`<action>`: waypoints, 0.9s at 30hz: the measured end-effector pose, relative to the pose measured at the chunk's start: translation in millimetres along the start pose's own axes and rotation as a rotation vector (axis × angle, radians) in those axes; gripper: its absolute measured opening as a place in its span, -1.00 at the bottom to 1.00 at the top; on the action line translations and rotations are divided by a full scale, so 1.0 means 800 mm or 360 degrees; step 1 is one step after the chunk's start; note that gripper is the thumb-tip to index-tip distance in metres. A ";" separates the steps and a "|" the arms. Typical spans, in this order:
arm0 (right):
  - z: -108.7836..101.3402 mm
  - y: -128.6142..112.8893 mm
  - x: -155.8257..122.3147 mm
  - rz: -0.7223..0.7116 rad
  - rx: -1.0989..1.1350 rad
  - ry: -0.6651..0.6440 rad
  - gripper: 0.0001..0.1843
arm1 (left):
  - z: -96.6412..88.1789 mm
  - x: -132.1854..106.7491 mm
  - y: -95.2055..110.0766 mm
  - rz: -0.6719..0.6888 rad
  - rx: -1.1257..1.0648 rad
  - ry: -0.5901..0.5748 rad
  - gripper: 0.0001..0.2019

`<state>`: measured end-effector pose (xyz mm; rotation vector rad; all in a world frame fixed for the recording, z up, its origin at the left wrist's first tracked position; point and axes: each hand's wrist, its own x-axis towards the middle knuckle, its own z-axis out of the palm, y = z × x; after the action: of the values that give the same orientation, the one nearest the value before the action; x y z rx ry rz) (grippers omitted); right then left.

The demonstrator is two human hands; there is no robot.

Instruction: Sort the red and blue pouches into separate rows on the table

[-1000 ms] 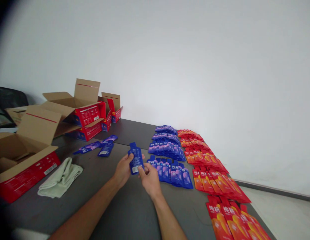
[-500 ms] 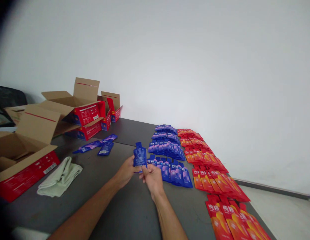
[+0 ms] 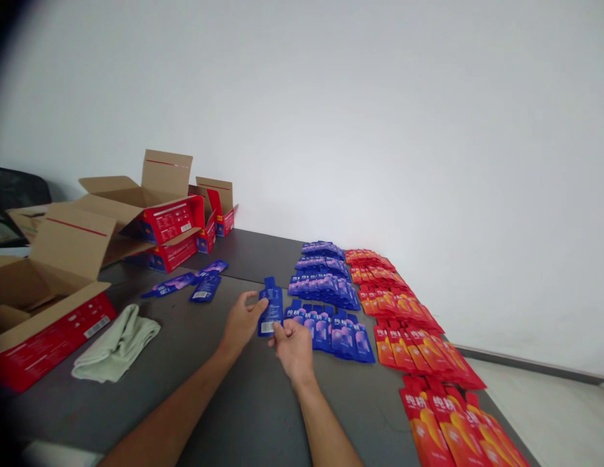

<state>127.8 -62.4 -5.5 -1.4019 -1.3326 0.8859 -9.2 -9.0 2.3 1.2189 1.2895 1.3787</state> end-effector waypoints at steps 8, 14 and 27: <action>0.005 -0.020 -0.016 -0.0645 -0.0523 0.0147 -0.79 | 0.013 -0.003 -0.001 0.0206 0.0025 -0.0378 -0.60; -0.005 -0.021 -0.016 -0.0628 -0.0521 0.0168 -0.76 | 0.007 -0.006 -0.001 0.0015 -0.0080 -0.0433 -0.69; -0.071 0.031 -0.017 -0.0681 -0.0841 0.0114 -0.25 | 0.063 -0.013 -0.013 -0.0014 -0.0091 -0.0411 -0.50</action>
<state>186.9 -83.0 -16.1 -1.4303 -1.8029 0.1990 41.8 -11.1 -10.0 1.3030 1.0675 1.1991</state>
